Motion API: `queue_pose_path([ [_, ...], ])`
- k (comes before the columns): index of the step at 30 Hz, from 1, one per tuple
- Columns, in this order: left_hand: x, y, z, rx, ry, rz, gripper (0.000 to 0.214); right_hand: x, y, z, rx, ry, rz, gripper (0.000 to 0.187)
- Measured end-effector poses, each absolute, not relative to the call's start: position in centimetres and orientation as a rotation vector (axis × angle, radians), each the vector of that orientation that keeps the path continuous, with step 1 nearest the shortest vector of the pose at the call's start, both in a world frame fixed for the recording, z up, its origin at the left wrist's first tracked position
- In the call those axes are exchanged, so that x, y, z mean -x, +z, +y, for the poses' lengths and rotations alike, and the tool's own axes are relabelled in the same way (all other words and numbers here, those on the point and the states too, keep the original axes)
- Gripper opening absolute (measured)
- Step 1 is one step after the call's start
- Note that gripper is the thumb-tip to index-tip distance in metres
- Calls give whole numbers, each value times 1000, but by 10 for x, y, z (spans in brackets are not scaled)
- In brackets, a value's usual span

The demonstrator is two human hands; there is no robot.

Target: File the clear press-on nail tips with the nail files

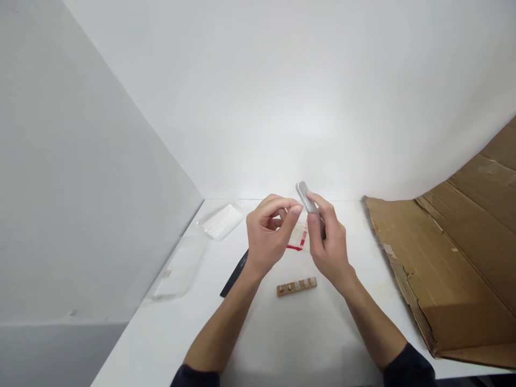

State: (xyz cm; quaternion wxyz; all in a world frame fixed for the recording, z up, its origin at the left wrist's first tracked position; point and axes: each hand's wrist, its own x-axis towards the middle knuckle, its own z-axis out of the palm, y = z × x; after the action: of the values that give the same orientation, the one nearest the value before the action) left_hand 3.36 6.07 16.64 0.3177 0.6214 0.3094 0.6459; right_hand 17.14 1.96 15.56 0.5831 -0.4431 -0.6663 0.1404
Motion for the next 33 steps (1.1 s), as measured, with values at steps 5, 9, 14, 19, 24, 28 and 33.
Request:
queue_pose_path([
  [5,-34,166,63,-1632,1718,823,24,-170,155,20,1001,304,-1567,38],
  [9,-34,169,65,-1596,1719,805,24,-169,154,22,1015,248,-1550,39],
  [14,-32,171,66,-1526,1611,731,30,-169,151,25,1002,191,-1566,39],
  [19,-31,170,68,-1448,1531,661,30,-169,150,25,972,187,-1576,41],
  [24,-29,167,73,-1412,1516,637,25,-170,155,21,983,166,-1564,42],
  [28,-28,165,74,-1383,1429,585,24,-176,159,21,936,129,-1676,42],
  [33,-26,169,73,-1291,1355,581,27,-187,161,22,984,160,-1672,41],
])
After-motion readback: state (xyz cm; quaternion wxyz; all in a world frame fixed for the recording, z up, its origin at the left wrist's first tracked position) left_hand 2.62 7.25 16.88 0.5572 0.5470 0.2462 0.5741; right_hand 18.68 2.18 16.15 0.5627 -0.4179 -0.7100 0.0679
